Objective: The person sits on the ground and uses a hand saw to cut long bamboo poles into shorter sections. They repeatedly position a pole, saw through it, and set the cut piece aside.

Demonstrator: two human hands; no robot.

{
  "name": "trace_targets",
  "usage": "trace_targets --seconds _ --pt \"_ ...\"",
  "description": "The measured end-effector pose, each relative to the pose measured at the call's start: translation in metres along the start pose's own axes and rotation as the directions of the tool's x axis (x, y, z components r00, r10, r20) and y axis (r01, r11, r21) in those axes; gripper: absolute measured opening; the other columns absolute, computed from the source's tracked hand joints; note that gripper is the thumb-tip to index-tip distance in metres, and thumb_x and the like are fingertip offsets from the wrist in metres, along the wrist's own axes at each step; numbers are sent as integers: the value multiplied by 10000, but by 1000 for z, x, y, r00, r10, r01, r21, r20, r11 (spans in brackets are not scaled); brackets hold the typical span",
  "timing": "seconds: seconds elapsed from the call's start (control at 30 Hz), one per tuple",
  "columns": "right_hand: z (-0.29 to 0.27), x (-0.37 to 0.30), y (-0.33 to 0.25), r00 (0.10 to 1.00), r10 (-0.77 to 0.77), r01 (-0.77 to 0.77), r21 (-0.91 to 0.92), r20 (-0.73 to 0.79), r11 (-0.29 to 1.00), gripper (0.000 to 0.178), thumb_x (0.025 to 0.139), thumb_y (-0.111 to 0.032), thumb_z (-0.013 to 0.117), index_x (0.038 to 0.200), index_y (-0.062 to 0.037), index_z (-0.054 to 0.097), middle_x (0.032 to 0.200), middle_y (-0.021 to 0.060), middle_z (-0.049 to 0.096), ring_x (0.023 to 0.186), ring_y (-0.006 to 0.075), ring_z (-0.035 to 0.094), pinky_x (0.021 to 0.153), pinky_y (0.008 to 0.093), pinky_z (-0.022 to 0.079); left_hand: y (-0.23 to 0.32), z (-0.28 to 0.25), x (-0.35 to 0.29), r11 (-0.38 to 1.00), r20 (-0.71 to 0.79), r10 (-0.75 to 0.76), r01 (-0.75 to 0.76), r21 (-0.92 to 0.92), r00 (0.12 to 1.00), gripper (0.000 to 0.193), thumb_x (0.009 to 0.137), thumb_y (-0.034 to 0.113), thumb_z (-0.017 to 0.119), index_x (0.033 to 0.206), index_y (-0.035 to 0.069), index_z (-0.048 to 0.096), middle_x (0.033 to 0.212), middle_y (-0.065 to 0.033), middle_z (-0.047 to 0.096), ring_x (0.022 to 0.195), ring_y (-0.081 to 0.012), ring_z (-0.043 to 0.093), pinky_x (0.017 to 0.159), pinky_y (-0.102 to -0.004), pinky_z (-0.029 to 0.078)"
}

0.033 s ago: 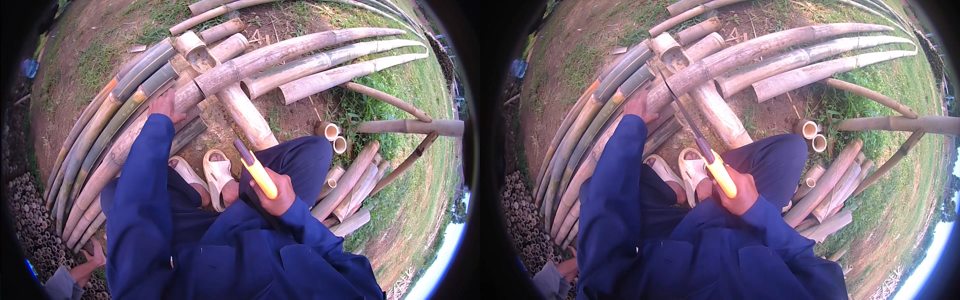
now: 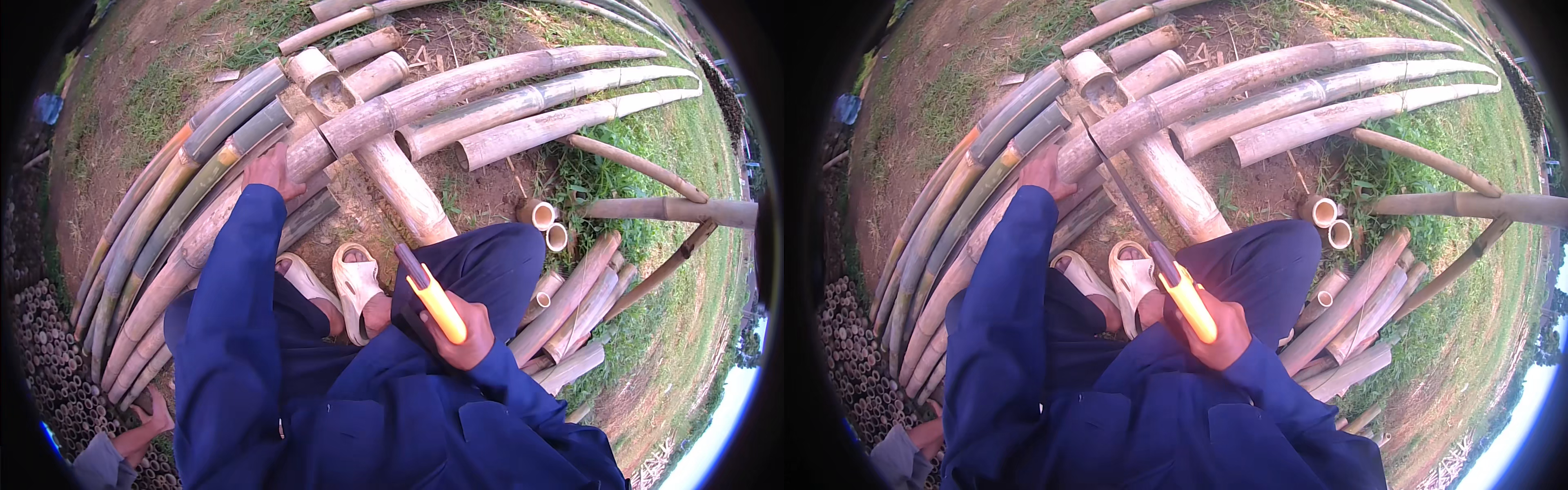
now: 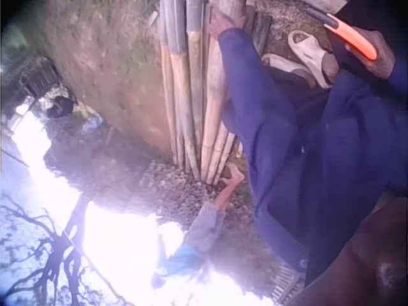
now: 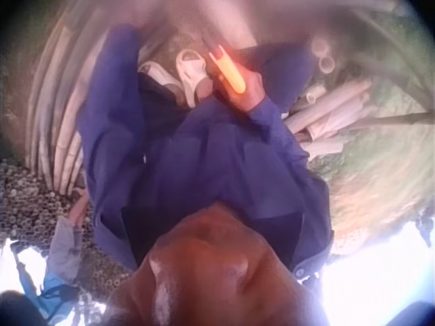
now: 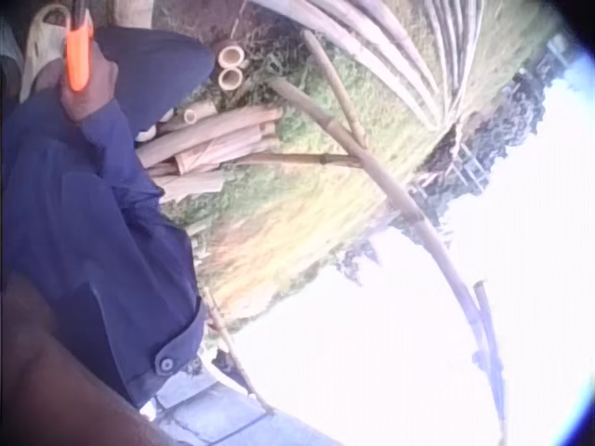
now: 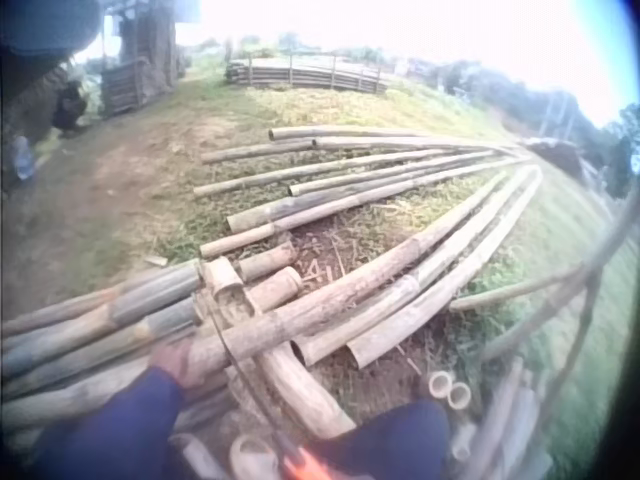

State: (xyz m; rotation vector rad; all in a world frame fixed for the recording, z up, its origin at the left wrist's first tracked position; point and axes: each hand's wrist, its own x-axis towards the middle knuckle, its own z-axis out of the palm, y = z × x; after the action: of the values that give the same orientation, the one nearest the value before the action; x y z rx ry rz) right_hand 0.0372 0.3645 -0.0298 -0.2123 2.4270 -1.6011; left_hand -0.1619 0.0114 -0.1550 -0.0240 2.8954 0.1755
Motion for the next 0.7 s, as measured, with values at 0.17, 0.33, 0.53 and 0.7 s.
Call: trace_targets --seconds 0.17,0.33,0.53,0.7 --pt "21 43 26 999 -40 40 -18 0 999 180 897 -40 726 1068 -3 686 761 175 662 662 343 680 642 370 519 0 4 9 999 -60 32 -33 -18 998 832 648 409 901 1313 57 544 1169 -232 711 1061 -432 694 956 -505 547" --pt "38 94 35 999 36 -35 43 -16 998 142 898 -82 721 987 10 659 751 226 646 709 416 641 637 440 501 7 -11 14 1000 48 -18 18 -10 999 840 641 411 910 1314 62 549 1178 -224 712 1074 -427 690 951 -507 545" --pt "-16 -8 -8 995 85 -83 -40 60 996 424 895 -27 709 1316 -54 672 993 216 741 916 409 737 792 393 590 2 1 11 1000 -25 -11 11 -8 1000 812 647 412 908 1289 63 555 1177 -219 713 1083 -423 687 953 -515 538" --pt "31 78 22 999 13 -15 -46 -43 999 169 881 -31 705 1048 -54 697 866 219 690 801 442 686 667 446 534 8 -1 15 999 -55 6 -8 -31 998 784 648 398 908 1263 59 558 1182 -217 711 1083 -422 686 950 -520 538"
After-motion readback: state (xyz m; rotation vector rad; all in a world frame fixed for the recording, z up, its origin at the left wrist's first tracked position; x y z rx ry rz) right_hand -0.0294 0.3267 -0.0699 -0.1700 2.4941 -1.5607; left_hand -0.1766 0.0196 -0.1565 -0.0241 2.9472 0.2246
